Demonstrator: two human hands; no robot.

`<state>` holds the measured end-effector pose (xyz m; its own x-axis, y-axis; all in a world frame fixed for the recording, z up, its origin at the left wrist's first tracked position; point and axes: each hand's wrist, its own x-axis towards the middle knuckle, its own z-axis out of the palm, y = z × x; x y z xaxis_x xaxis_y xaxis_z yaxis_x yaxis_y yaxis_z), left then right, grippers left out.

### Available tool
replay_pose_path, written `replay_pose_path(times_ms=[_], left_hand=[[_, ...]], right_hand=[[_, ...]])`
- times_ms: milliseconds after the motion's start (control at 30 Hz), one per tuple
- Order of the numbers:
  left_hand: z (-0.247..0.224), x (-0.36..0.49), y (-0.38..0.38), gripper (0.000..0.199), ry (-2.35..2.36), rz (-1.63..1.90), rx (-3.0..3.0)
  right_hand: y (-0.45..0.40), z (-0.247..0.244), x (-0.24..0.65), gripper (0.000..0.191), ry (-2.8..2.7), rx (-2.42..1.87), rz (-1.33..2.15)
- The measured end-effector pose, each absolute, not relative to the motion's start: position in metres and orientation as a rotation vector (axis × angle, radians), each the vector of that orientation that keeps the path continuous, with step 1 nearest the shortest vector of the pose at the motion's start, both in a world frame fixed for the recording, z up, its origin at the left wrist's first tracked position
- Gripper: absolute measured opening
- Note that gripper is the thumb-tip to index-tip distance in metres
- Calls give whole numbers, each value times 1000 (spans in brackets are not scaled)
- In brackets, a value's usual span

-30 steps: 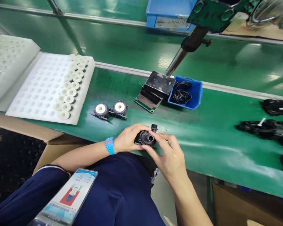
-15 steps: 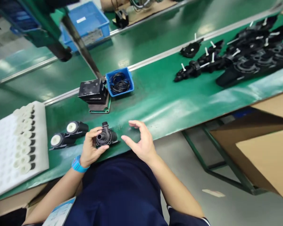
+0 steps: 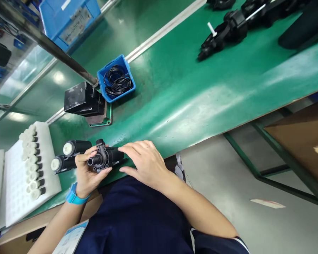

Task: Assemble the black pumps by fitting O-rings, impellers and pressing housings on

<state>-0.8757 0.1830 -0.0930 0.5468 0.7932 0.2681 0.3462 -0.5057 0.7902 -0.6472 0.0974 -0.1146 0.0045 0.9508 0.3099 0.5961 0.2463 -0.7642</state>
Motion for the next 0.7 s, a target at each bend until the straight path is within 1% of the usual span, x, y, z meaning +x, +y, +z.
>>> replay_pose_path(times_ms=[67,200,300,367,433,533,600,700], left_hand=[[-96,-876,182,57,925,829,2074],[-107,-872,183,58,878,913,2071],[-103,-867,181,55,854,994,2100],[-87,-864,182,54,855,1040,2089],[-61,-860,190,55,858,1143,2050],[-18,-853,222,57,867,1334,2004],[2,-847,253,55,879,1364,1965],[13,-838,296,51,875,1370,1856]], right_hand=[[99,-116,-649,49,-1722,-1467,546],[101,-118,-650,46,-1694,-1474,566],[101,-115,-648,46,-1647,-1450,523],[100,-111,-645,45,-1608,-1440,481],[100,-106,-641,42,-1549,-1437,465],[106,-93,-628,40,-1506,-1426,400],[117,-76,-616,39,-1531,-1408,291],[147,-34,-598,41,-1503,-1365,126]])
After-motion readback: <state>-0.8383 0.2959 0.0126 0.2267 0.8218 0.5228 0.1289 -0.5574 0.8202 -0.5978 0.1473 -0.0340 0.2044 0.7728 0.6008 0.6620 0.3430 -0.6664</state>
